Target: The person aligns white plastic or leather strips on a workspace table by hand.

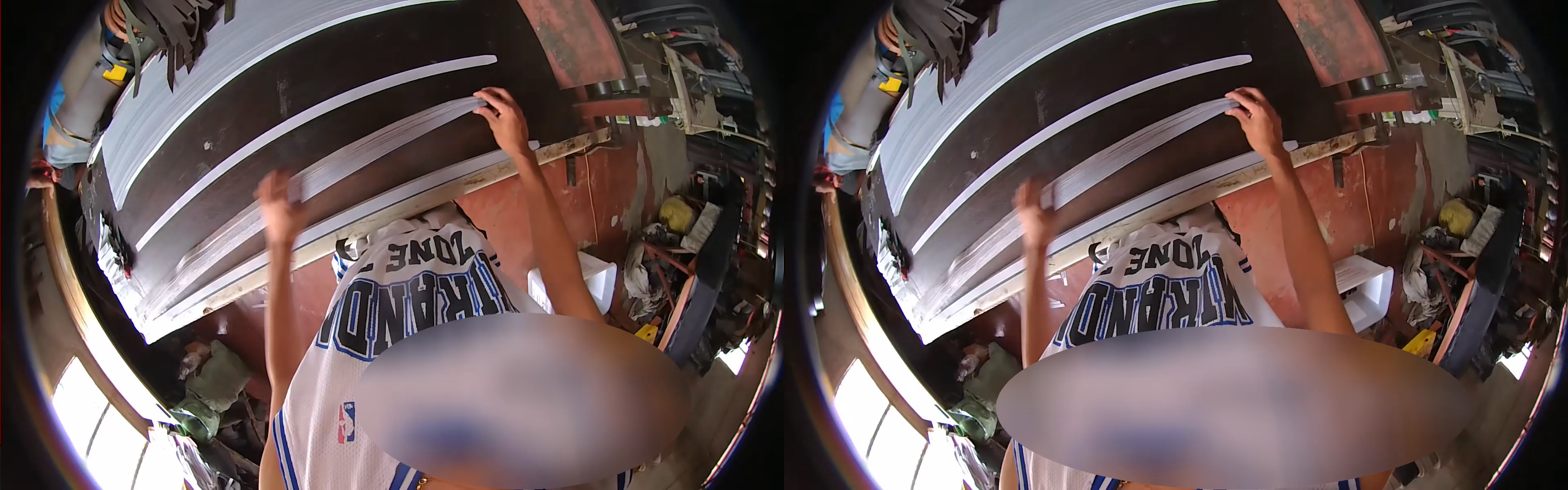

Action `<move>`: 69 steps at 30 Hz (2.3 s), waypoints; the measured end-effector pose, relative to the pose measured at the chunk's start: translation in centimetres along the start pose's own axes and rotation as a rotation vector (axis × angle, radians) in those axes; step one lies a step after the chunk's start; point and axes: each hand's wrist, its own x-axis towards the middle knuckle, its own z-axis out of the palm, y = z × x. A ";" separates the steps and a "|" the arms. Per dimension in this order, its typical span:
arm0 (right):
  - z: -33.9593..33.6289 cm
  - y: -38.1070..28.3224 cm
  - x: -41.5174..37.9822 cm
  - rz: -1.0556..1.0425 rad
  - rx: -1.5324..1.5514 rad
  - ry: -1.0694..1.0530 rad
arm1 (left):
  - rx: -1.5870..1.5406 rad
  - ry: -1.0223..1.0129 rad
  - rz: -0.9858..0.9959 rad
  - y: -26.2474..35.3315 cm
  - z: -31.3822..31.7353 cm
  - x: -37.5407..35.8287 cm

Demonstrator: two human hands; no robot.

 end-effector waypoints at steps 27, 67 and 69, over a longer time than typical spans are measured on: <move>8.7 -9.0 -1.3 -0.059 -0.121 0.111 | 0.146 -0.143 0.161 14.1 7.5 8.9; 7.1 -11.1 -1.6 -0.225 -0.377 0.048 | 0.140 -0.025 0.168 13.0 6.6 7.9; 6.9 -10.9 -1.6 -0.209 -0.363 0.040 | 0.168 -0.029 0.179 13.0 6.6 7.9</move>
